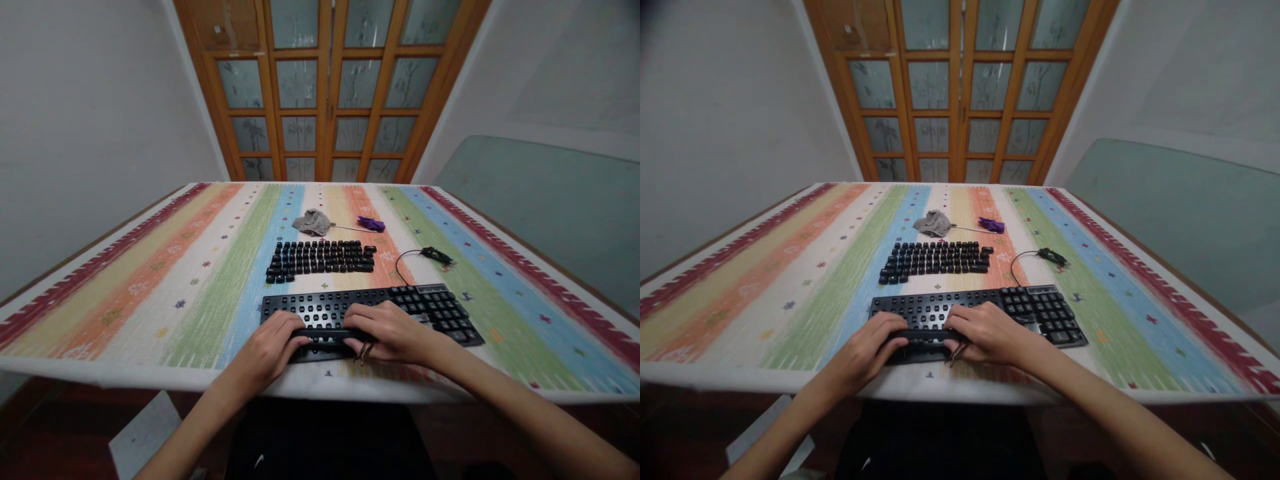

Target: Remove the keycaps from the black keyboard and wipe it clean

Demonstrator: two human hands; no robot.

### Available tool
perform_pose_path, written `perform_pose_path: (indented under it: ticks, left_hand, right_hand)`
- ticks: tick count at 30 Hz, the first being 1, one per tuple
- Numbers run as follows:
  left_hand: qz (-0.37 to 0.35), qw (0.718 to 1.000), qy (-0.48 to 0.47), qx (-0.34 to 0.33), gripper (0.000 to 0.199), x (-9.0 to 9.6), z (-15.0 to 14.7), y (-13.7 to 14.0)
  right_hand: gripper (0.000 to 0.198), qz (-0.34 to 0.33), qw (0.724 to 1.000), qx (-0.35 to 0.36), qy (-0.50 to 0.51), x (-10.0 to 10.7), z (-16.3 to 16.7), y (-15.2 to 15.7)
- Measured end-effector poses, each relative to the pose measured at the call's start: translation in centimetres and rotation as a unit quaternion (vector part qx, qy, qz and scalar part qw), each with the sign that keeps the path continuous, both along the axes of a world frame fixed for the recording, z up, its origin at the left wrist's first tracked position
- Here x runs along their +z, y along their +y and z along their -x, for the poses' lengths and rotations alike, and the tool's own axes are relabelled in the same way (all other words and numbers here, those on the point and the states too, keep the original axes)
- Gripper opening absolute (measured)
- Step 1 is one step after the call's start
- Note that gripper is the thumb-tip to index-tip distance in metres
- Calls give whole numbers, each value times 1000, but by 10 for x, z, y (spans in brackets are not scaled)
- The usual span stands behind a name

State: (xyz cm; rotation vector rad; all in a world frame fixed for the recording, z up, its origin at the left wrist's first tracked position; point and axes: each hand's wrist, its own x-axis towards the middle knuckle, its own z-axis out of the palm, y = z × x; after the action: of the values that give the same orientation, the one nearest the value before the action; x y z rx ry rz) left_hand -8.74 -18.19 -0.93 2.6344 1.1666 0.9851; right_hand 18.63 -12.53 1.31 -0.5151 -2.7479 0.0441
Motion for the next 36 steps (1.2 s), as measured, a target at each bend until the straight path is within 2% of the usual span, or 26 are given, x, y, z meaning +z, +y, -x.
perform_pose_path:
  ticks: [6,9,15,20,22,28,36]
  left_hand:
    - [-27,999,-15,6,14,9,4,23]
    - [-33,999,-11,15,12,11,5,35]
    - [-57,998,4,36,12,9,5,48]
    - [-49,992,-43,112,29,-1,7,43]
    - [-39,989,-60,130,30,-6,8,37]
    - [-17,992,-58,108,16,-17,15,19]
    - [-46,993,-87,66,10,-18,17,5]
  right_hand:
    - [22,114,992,-25,39,17,4,14]
    - [19,138,989,-35,43,18,7,24]
    - [20,89,993,-70,19,13,12,39]
    - [19,46,991,-126,-27,10,15,54]
    - [17,37,985,-158,-56,10,18,60]
    - [18,30,963,-218,-154,12,31,73]
    - [27,17,946,-248,-208,11,44,77]
